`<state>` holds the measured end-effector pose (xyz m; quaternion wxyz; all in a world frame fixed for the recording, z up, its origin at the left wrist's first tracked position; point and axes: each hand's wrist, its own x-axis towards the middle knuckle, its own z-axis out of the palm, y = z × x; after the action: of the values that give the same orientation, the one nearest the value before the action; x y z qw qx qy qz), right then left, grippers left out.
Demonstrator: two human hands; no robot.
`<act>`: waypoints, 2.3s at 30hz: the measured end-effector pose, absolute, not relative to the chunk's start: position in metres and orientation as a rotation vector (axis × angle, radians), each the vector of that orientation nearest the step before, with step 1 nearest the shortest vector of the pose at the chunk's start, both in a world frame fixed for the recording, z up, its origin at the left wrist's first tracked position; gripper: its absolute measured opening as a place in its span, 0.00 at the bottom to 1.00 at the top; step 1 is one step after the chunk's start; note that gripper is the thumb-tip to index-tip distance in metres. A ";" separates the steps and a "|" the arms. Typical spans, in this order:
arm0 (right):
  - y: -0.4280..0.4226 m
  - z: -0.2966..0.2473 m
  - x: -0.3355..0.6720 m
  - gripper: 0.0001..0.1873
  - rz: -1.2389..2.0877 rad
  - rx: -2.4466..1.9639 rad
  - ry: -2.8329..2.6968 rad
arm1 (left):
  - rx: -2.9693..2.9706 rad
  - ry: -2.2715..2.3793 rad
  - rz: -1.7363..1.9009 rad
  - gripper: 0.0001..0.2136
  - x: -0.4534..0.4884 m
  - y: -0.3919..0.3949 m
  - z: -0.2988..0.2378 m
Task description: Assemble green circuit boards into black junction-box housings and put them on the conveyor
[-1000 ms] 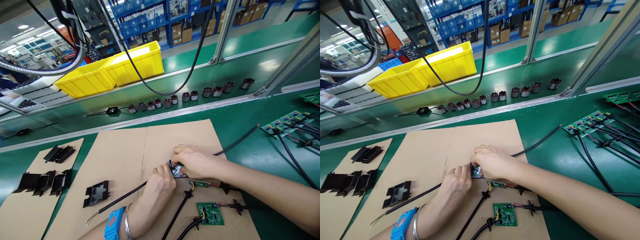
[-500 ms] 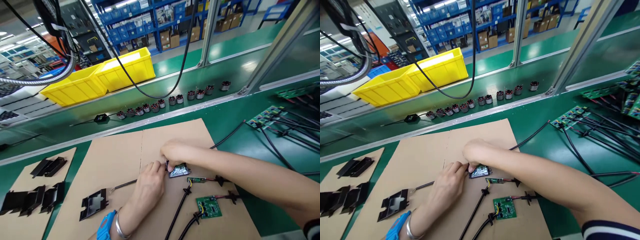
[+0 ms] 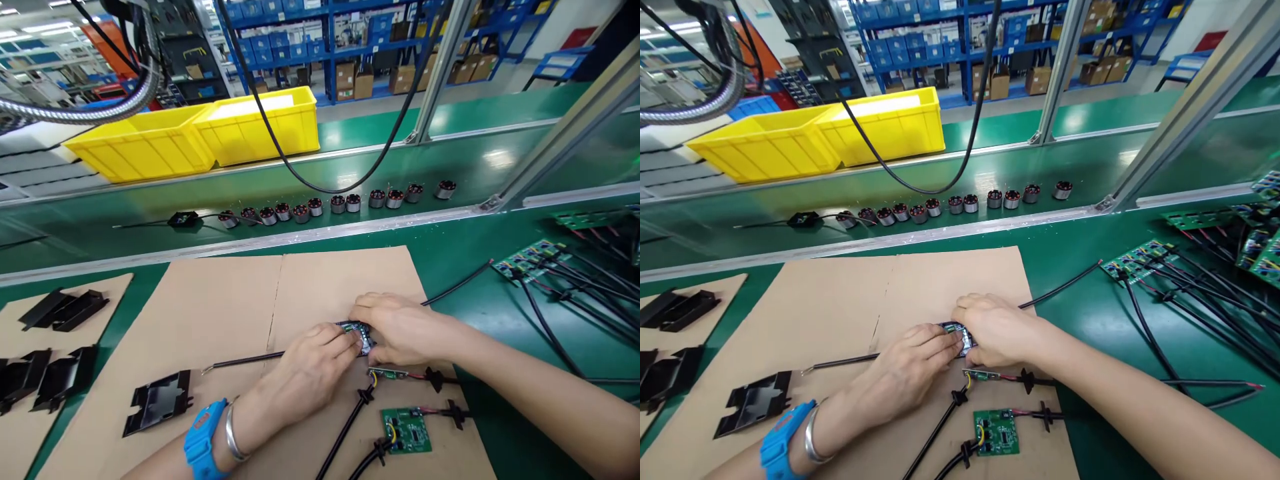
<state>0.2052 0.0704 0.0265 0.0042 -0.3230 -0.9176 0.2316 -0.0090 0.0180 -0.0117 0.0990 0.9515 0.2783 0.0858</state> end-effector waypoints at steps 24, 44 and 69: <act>0.052 0.012 0.229 0.10 0.826 -1.106 -2.592 | 2.743 0.785 0.262 0.09 -0.015 0.026 -0.014; 0.055 0.011 0.219 0.11 0.340 -0.858 -2.843 | 2.762 0.772 0.328 0.08 -0.013 0.025 -0.017; 0.057 -0.010 0.238 0.18 0.066 -0.574 -2.922 | 2.828 0.699 0.424 0.10 -0.011 0.026 -0.016</act>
<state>0.2379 0.0567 -0.0100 0.0813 -0.1919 -0.9778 0.0219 -0.0107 0.0258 -0.0160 0.0988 0.9560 0.2362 0.1432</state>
